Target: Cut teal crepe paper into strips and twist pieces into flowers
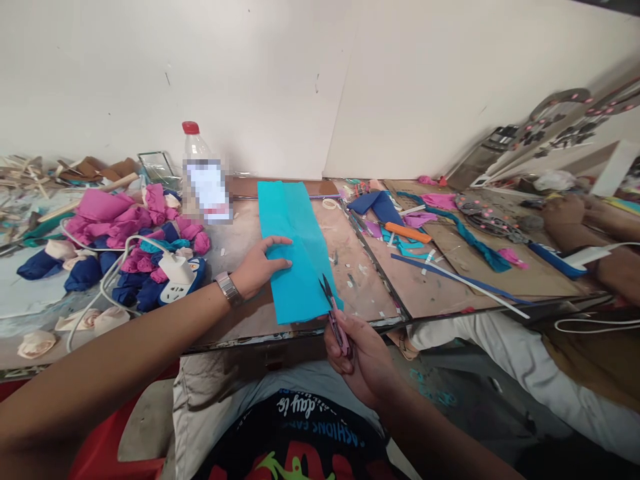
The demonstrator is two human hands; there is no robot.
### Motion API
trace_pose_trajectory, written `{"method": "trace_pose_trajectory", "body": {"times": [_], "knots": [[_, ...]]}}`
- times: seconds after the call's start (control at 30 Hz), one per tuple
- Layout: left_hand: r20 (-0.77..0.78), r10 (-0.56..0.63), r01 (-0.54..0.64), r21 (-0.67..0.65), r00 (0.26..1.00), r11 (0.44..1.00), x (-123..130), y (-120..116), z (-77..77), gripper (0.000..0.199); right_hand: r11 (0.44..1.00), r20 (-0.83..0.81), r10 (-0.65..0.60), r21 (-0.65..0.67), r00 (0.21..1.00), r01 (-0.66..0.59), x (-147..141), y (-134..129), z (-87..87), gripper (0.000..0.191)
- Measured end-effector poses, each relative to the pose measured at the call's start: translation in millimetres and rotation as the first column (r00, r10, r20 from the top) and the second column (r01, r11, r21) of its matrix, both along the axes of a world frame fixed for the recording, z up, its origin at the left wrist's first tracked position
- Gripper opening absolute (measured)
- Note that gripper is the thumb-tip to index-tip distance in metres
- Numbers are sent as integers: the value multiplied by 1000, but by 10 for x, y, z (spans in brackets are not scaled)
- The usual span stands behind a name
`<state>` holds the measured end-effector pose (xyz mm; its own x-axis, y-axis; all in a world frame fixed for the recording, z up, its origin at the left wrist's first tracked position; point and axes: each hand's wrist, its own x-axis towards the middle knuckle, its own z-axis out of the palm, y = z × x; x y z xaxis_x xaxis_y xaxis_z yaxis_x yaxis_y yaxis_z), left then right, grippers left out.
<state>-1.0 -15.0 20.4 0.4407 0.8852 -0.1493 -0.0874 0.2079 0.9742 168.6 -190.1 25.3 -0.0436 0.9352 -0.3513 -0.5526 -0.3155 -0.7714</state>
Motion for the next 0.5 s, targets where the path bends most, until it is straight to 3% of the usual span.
{"method": "trace_pose_trajectory", "body": {"times": [0.5], "knots": [[-51,-24,27,59,998,998,9,-34,-4,60,999,4,-29,-26,1000,29,-9,87,-14,49]]}}
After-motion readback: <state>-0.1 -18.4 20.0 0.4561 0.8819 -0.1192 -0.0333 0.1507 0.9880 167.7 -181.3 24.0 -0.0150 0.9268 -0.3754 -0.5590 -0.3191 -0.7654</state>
